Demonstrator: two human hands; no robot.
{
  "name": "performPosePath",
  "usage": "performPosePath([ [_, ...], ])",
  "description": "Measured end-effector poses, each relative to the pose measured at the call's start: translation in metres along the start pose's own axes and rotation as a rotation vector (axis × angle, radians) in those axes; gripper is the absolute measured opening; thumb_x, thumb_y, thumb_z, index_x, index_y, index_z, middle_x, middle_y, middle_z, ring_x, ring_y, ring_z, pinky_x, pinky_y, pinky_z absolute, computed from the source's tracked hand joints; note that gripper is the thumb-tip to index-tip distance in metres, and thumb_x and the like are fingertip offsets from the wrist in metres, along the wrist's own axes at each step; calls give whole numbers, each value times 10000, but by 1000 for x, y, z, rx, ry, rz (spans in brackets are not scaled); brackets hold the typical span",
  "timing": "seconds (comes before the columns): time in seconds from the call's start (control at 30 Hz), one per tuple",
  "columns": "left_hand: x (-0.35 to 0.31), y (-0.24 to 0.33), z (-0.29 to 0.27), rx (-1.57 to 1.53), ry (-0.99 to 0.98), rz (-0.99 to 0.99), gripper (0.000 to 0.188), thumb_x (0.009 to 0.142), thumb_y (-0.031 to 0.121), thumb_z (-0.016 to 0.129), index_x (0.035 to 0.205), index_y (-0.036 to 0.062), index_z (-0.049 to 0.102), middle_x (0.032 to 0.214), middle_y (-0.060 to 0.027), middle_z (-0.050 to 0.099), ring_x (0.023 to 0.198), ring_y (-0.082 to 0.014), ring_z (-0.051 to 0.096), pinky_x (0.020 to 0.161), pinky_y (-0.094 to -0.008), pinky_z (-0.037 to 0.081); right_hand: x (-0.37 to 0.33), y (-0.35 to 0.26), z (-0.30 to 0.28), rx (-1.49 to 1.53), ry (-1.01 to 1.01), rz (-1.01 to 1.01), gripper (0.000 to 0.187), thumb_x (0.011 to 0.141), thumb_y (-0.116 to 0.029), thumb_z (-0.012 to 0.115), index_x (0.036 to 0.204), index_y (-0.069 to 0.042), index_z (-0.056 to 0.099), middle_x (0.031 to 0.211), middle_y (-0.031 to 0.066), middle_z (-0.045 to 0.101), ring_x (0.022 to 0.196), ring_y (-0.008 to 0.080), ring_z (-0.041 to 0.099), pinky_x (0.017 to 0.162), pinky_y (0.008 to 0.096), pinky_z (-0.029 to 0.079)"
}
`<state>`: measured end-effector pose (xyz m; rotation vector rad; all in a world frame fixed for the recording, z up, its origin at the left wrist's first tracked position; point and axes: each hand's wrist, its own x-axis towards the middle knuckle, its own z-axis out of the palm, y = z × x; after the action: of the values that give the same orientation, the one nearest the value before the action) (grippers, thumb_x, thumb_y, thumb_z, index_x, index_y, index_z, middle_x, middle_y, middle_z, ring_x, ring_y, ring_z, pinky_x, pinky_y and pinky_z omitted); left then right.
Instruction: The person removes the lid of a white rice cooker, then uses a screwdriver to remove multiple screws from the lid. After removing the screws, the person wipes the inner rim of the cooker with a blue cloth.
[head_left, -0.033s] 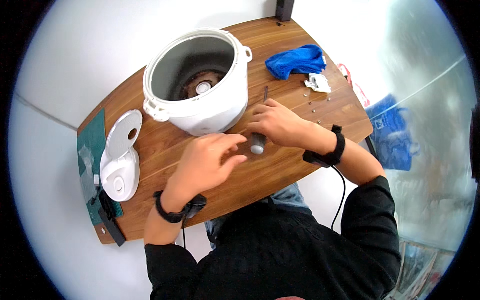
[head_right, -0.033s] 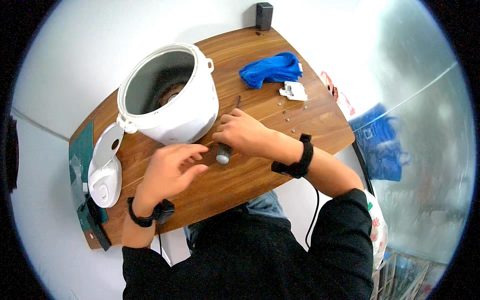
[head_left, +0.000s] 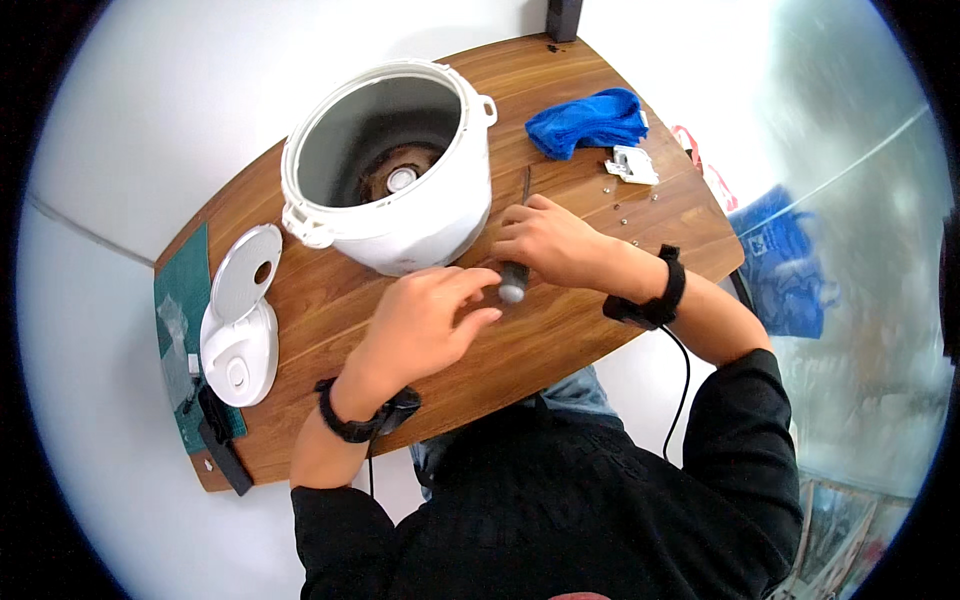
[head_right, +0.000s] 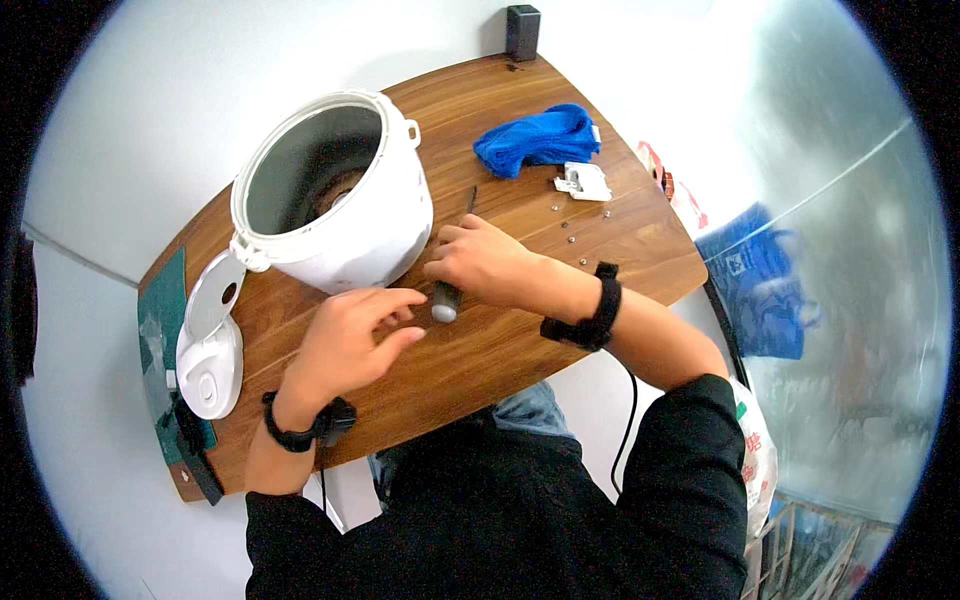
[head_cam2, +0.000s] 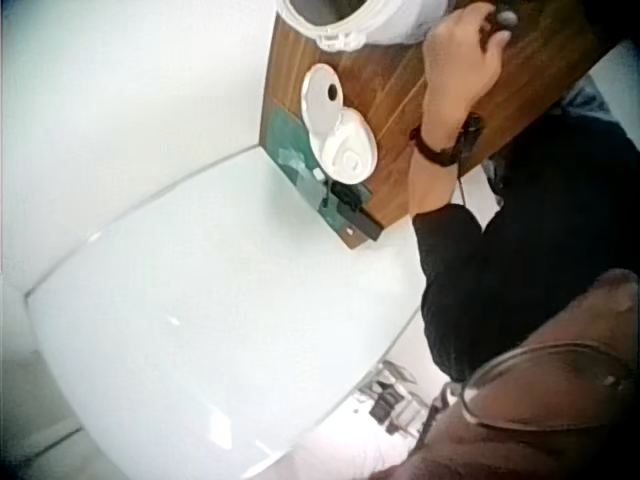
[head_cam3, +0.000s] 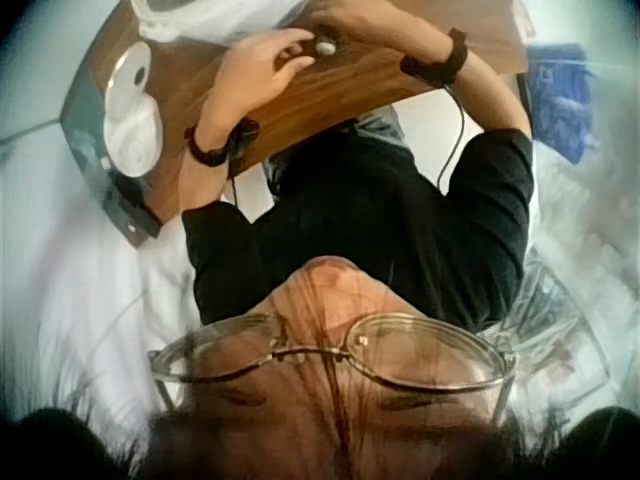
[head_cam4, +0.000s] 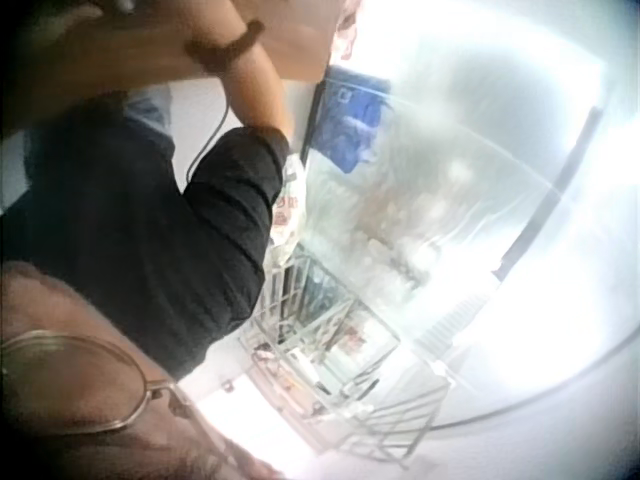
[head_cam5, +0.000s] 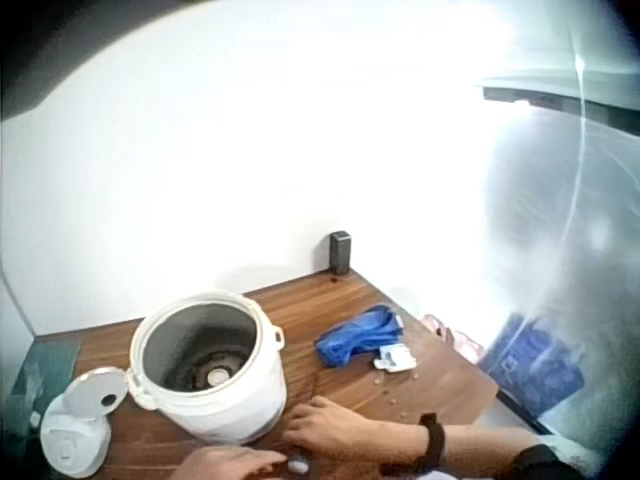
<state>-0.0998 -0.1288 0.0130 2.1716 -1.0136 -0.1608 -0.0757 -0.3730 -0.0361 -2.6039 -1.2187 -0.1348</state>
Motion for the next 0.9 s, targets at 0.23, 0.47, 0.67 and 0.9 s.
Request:
performPosePath([
  [0.23,46,-24,55,224,-75,15,273,868,157,741,1112,44,700,941,-199,722,870,-404,690,781,-477,556,10,47,16,-37,10,9,238,722,-88,767,946,-70,688,988,70,671,1061,300,594,826,400,571],
  [0.47,68,-28,66,321,-161,-59,284,863,194,752,1086,22,713,879,-248,709,857,-413,695,788,-486,562,21,67,21,1,18,31,252,709,-35,755,958,-43,718,1006,101,681,1068,328,602,908,411,551],
  [0.67,78,-23,66,335,-200,-123,316,870,230,750,1102,17,737,832,-258,715,814,-423,709,782,-494,572,26,68,-17,101,-71,79,361,710,95,656,1029,-51,742,1062,138,706,1085,348,627,946,435,520],
  [0.9,84,-20,76,320,-183,-139,326,874,259,754,1087,12,738,834,-250,717,833,-413,712,790,-496,571,18,98,-92,-145,-40,474,547,774,10,754,1298,-123,673,1366,139,639,1291,337,571,1090,425,476],
])
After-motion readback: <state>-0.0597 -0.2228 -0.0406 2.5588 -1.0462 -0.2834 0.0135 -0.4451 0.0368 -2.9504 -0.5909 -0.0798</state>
